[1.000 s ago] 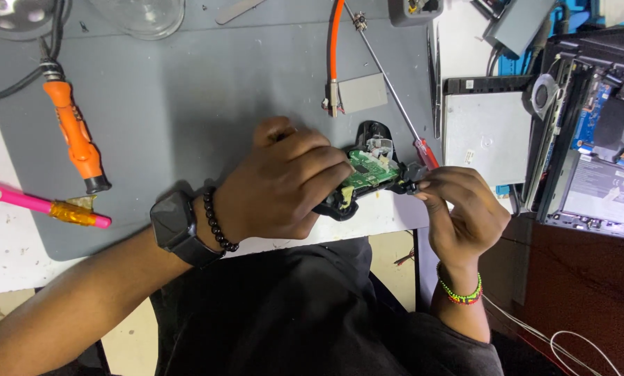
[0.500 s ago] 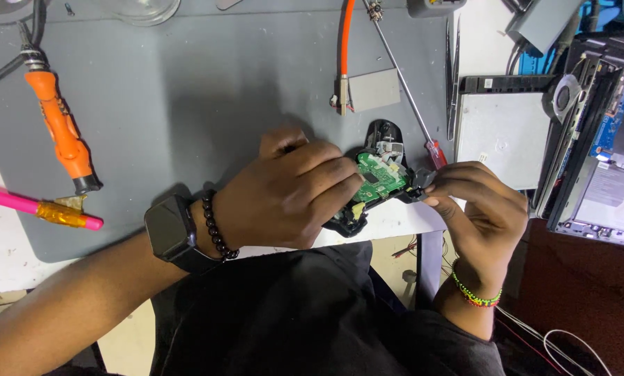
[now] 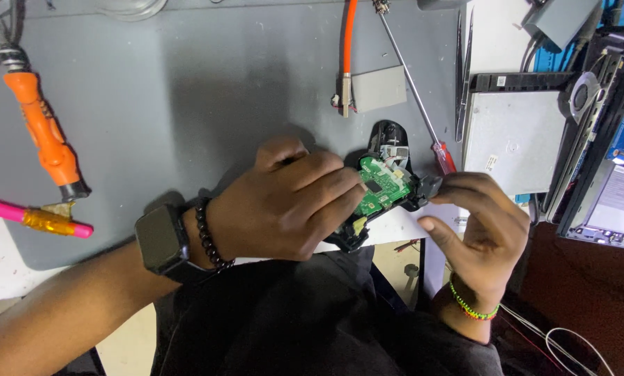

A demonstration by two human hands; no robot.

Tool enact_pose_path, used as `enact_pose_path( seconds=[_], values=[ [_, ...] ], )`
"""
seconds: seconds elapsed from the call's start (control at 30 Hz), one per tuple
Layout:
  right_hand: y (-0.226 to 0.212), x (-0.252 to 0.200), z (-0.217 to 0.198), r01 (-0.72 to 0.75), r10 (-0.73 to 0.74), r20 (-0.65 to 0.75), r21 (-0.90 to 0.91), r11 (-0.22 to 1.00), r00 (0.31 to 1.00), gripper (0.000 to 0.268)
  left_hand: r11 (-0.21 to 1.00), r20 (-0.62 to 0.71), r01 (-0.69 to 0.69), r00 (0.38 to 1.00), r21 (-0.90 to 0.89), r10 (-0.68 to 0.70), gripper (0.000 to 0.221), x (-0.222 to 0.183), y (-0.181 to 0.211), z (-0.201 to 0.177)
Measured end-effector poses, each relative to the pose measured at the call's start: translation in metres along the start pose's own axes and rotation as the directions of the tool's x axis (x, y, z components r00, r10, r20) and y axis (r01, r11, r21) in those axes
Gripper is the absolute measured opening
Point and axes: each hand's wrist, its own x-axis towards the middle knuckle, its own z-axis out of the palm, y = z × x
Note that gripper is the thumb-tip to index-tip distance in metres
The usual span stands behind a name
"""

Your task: Repairing a game controller by assembling the internal circuit board and plastic shell.

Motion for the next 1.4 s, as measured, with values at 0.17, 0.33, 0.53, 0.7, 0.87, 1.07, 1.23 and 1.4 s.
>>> enact_pose_path(
  seconds=[0.17,0.33,0.53,0.7,0.87,1.07,1.23,1.4],
  values=[
    [-0.007,-0.006,0.012,-0.005,-0.001,-0.101,-0.052,0.999,0.995,0.033,0.997,-0.012,0.023,1.0,0.079,-0.022,0.009,-0.003,0.003,0.003],
    [-0.004,-0.007,0.018,0.047,-0.069,-0.185,-0.122,0.991,0.98,0.025,0.998,0.016,0.031,0.999,0.063,-0.032,0.012,-0.003,0.003,0.0],
    [0.016,-0.006,0.016,0.207,-0.231,-0.176,-0.148,0.967,0.957,0.018,0.998,0.02,0.044,0.999,0.053,-0.045,0.012,-0.002,0.001,-0.001],
    [0.031,-0.008,0.008,0.475,-0.511,-0.058,-0.291,0.83,0.858,0.007,0.998,0.001,0.034,0.999,0.05,-0.034,0.01,-0.003,0.0,0.0],
    [0.036,-0.004,0.01,0.556,-0.625,-0.037,-0.419,0.718,0.78,0.012,0.997,0.004,0.041,0.999,0.071,-0.041,0.008,-0.005,0.001,0.002],
    [0.043,-0.007,0.01,0.585,-0.674,-0.036,-0.464,0.665,0.738,0.007,0.997,-0.023,0.034,0.999,0.069,-0.032,0.011,-0.004,0.0,0.003],
    [0.049,-0.007,0.015,0.591,-0.694,-0.065,-0.471,0.655,0.717,0.011,0.996,-0.004,0.029,1.0,0.086,-0.029,0.011,-0.003,-0.001,0.001],
    [0.059,-0.014,0.022,0.583,-0.716,-0.139,-0.487,0.651,0.684,0.007,0.987,-0.028,0.032,0.999,0.157,-0.028,0.02,-0.004,-0.001,0.003]
  ],
)
